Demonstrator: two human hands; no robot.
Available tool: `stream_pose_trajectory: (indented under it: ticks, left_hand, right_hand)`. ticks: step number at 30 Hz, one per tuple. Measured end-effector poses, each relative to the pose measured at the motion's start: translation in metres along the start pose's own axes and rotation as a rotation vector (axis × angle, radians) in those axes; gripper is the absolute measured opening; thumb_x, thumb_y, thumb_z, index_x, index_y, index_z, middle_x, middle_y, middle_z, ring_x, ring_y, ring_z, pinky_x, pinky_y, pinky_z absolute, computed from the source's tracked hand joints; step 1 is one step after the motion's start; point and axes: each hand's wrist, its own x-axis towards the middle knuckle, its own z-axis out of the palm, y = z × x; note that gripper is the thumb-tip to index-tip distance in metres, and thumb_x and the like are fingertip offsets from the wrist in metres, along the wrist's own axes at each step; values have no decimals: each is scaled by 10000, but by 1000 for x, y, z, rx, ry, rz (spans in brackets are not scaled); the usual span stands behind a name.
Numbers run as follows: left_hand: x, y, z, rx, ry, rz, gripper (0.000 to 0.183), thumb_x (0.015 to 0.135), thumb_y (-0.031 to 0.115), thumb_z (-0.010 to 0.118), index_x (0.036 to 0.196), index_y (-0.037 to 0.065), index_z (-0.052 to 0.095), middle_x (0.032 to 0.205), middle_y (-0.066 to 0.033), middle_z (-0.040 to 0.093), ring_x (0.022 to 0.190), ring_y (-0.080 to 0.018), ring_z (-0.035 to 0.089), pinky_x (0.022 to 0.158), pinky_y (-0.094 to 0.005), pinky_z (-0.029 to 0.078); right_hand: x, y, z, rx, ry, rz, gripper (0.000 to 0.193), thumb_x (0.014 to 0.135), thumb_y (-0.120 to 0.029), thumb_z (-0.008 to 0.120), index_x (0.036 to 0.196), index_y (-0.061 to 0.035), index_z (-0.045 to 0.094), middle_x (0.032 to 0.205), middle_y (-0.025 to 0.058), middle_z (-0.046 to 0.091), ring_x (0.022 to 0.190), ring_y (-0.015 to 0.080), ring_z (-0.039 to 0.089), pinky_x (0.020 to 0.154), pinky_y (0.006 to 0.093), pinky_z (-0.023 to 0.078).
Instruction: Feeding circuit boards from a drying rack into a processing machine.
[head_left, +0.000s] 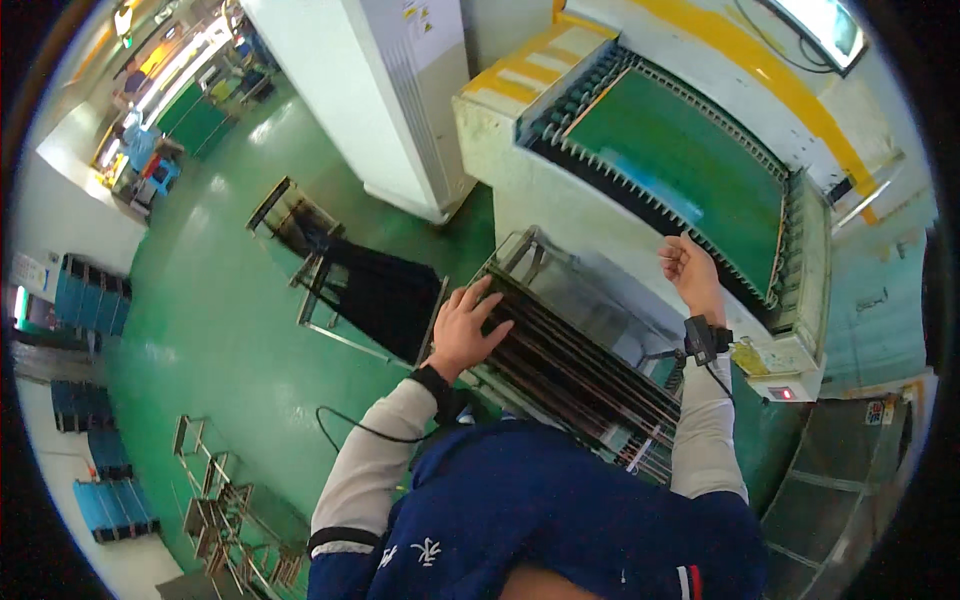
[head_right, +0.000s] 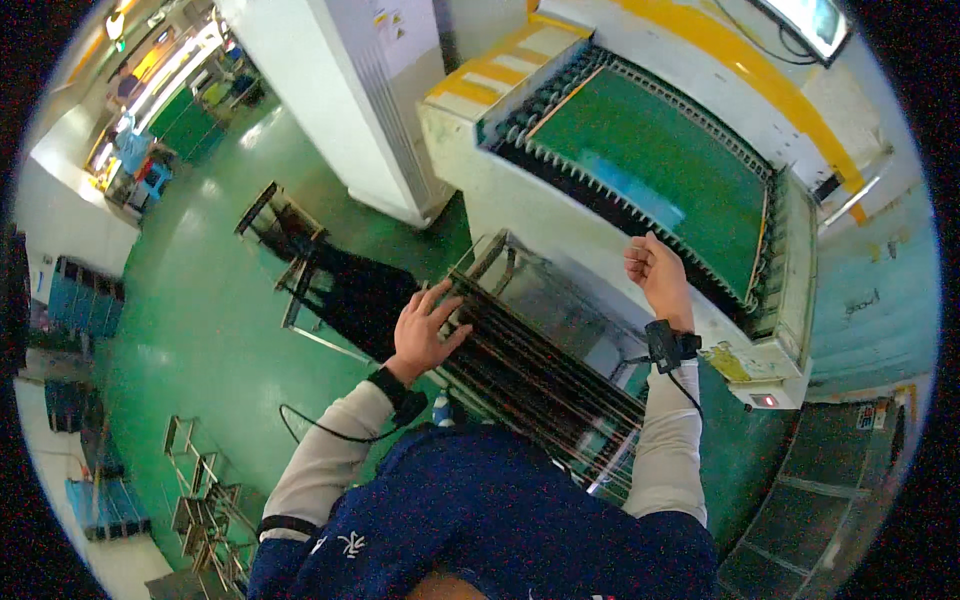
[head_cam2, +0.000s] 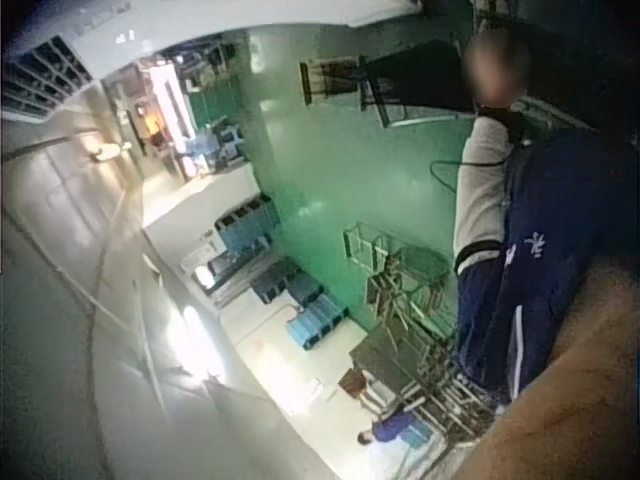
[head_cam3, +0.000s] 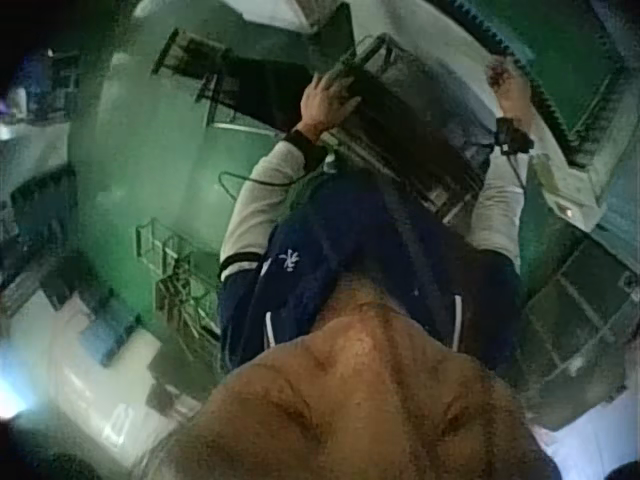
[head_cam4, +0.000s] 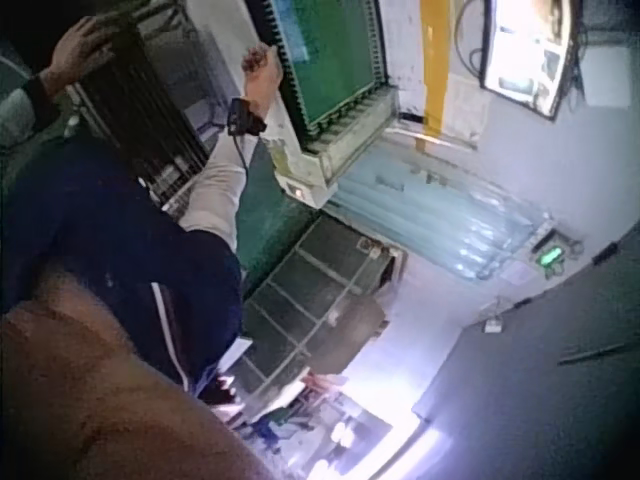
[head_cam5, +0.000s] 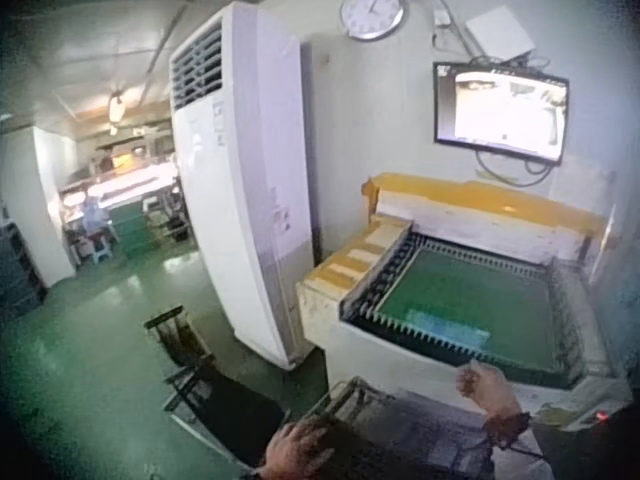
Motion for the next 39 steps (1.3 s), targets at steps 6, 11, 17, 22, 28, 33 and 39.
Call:
stream_pose_trajectory:
  ticks: [6, 11, 17, 22, 28, 33, 39]
  left_hand:
    - [1, 1, 1, 5, -15, -3, 512, 896, 441, 813, 1311, 159, 715, 1524, -93, 582, 1296, -383, 584, 1051, -482, 509]
    - [1, -1, 2, 3, -13, -18, 532, 892, 452, 810, 1317, 147, 713, 1519, -87, 585, 1298, -364, 586, 1048, -475, 508]
    - [-2, 0, -3, 2, -41, -24, 603, 898, 484, 789, 1359, 111, 683, 1527, -88, 581, 1321, -357, 572, 1103, -477, 462]
    - [-11, -2, -2, -12, -42, 13, 654, 902, 503, 782, 1411, 115, 652, 1584, -95, 541, 1380, -364, 535, 1158, -516, 408]
    - [-15, -3, -10, -44, -132, 50, 718, 910, 515, 772, 1486, 119, 602, 1627, -129, 492, 1481, -386, 443, 1238, -568, 299]
    - [1, 15, -7, -108, -214, 149, 746, 925, 528, 755, 1522, 118, 574, 1638, -143, 475, 1530, -415, 384, 1269, -586, 249]
    - [18, 42, 24, -219, -322, 303, 795, 957, 574, 712, 1569, 104, 521, 1687, -162, 401, 1570, -428, 322, 1292, -594, 213]
  right_hand:
    - [-36, 24, 14, -397, -138, 48, 382, 1068, -433, 645, 1174, -69, 694, 1021, 96, 783, 812, 170, 734, 705, 318, 569]
    - [-63, 45, 23, -697, -203, 138, 413, 1024, -454, 699, 1199, -80, 718, 998, 68, 780, 809, 146, 722, 711, 308, 568]
    - [-87, 88, 1, -969, -308, 135, 437, 1021, -484, 700, 1148, -71, 765, 1005, 29, 749, 893, 117, 672, 764, 331, 553]
    - [-112, 115, 7, -1084, -198, 40, 566, 995, -559, 714, 1034, 4, 761, 911, 25, 706, 870, 132, 616, 798, 359, 513]
    - [-128, 123, 17, -1157, -12, 9, 670, 957, -613, 725, 930, 56, 725, 823, 117, 683, 798, 189, 624, 761, 388, 504]
    - [-132, 116, 31, -1262, 114, -14, 681, 939, -619, 730, 879, 59, 700, 753, 162, 647, 722, 264, 624, 707, 428, 490]
    - [-123, 123, 27, -1257, 218, -44, 695, 899, -684, 717, 924, 7, 782, 902, 229, 755, 849, 363, 738, 769, 446, 538]
